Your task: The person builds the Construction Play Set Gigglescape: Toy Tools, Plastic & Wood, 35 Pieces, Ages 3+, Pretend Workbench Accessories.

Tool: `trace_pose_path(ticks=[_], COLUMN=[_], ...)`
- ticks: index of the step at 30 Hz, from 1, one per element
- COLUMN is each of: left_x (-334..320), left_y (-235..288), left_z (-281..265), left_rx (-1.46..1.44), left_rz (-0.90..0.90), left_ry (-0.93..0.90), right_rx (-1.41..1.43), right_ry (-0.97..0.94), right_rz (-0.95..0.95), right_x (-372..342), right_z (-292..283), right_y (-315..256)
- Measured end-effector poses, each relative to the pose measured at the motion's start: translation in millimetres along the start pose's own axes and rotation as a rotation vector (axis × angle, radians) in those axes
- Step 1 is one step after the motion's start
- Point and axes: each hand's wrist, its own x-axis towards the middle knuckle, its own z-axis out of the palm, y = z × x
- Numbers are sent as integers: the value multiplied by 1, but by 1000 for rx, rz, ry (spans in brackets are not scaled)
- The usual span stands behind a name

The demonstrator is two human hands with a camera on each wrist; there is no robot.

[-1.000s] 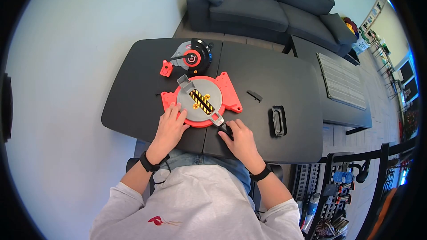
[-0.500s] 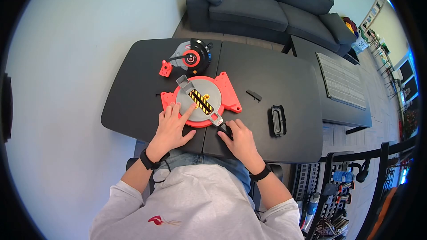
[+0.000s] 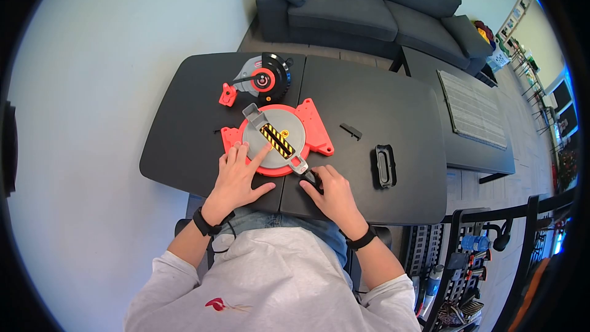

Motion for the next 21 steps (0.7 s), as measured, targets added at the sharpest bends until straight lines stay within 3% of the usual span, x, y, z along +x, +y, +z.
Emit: trace_pose_path(ticks=[7,21], left_x=[3,6], left_y=[1,2], left_z=[-20,-26], left_rx=[-93,-253], left_rz=[-27,-59], left_ry=[-73,-1], right_rx=[-20,-18], right_ry=[-30,-41], right_rz=[11,8], right_x=[1,3], right_z=[-3,-4], right_y=[-1,-1])
